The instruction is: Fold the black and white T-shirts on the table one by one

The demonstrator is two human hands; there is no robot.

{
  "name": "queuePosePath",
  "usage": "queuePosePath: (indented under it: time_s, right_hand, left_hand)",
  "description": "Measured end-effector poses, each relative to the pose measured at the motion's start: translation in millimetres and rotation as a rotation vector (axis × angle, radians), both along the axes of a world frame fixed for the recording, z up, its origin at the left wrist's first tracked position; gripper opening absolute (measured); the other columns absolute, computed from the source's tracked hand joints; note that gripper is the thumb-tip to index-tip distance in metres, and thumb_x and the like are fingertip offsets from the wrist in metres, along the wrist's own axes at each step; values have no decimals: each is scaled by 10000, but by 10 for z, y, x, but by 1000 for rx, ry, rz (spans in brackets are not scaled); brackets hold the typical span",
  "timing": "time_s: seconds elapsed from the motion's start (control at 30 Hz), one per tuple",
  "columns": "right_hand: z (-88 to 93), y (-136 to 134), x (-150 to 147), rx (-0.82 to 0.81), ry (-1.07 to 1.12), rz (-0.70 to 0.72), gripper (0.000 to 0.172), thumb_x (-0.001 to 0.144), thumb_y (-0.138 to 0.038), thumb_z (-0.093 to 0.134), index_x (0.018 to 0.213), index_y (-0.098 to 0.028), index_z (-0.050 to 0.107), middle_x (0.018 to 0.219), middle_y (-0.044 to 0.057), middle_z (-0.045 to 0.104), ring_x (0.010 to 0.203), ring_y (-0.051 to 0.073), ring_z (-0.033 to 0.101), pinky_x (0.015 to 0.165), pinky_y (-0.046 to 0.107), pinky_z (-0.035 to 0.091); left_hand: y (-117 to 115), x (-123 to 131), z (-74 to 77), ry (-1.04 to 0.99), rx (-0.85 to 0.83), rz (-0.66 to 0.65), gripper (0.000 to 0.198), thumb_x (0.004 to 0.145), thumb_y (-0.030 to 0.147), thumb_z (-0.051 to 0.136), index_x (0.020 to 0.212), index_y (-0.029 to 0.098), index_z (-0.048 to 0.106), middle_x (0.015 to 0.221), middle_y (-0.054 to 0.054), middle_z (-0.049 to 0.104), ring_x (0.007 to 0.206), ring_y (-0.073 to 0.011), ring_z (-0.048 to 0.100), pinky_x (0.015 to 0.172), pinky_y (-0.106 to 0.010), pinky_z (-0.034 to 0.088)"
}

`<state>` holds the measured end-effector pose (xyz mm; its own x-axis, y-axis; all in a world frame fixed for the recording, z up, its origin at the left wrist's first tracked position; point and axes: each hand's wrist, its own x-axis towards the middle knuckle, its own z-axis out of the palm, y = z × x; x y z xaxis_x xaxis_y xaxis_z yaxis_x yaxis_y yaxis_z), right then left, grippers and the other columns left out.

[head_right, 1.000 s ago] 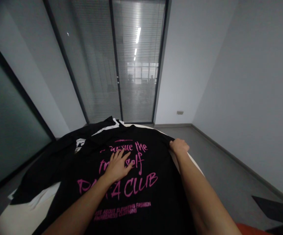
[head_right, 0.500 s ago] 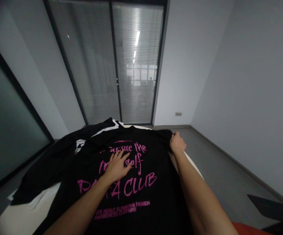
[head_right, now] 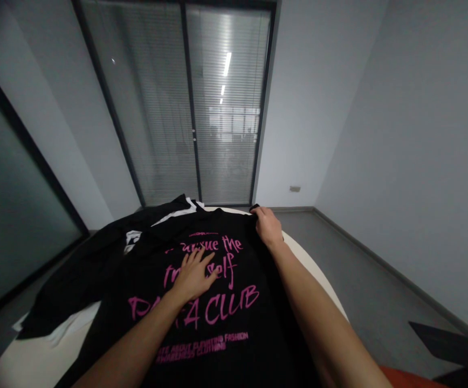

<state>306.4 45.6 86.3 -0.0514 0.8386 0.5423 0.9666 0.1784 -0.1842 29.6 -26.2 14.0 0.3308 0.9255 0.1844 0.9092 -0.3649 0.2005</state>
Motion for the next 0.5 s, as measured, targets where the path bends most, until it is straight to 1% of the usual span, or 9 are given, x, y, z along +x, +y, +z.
queuePosePath:
  time_s: [0.1,0.13,0.17,0.2,0.27,0.33,0.37,0.43,0.5]
  right_hand:
    - [-54,-56,-190,-117,-22,244,342,932,-264,520,1264,-242,598,1248,47,640,1034,182,615,926,275,458]
    - [-76,-70,-241,-145,-10,281,326,940,-310,528,1251,-242,596,1203,41,657,965,168,627,891,268,466]
    - [-98,-79,-282,-160,6,285,311,949,-336,521,1235,-241,597,1148,34,672,916,159,631,862,263,467]
    - [-122,-81,-313,-163,23,258,298,958,-346,508,1223,-240,596,1098,30,681,892,157,631,842,262,464]
    - [-175,-68,-344,-158,58,126,305,969,-367,492,1228,-237,587,1060,36,684,900,170,631,820,272,460]
    - [-242,-41,-343,-185,76,-31,380,964,-437,506,1270,-222,573,1132,70,667,965,201,630,822,295,464]
    - [-283,-29,-335,-217,71,-89,444,950,-501,522,1283,-213,575,1182,93,649,1017,223,623,837,310,467]
    - [-371,-14,-318,-297,31,-140,593,894,-645,552,1287,-204,601,1260,129,610,1128,273,586,895,349,466]
    - [-454,-16,-311,-361,-30,-131,655,848,-719,569,1266,-220,639,1296,138,589,1198,305,545,951,388,449]
  left_hand:
    - [5,-2,-10,-1,4,1,597,942,566,471,1469,289,510,1594,-88,397,1481,-342,311,1208,-533,224]
    - [8,-3,-16,-3,8,2,596,941,565,474,1469,290,510,1592,-88,399,1480,-342,312,1207,-534,224]
    - [12,-4,-23,-7,12,1,596,940,565,476,1468,289,512,1590,-89,403,1479,-343,315,1206,-535,225]
    - [15,-5,-30,-10,17,-1,597,939,565,478,1467,288,513,1587,-91,407,1477,-344,319,1205,-537,227]
    - [19,-7,-41,-12,25,-5,597,938,567,480,1464,286,516,1582,-92,414,1475,-345,322,1204,-539,227]
    - [21,-9,-47,-13,28,-7,598,939,568,479,1463,283,516,1582,-92,413,1475,-343,321,1205,-536,226]
    - [21,-9,-48,-12,26,-7,598,940,567,477,1464,282,515,1584,-93,410,1476,-344,320,1206,-534,225]
    - [21,-10,-48,-12,20,-6,600,940,565,476,1466,280,512,1586,-94,405,1477,-345,316,1208,-535,221]
    - [21,-9,-49,-11,19,-7,601,940,565,476,1471,285,506,1589,-92,401,1479,-346,310,1208,-537,218]
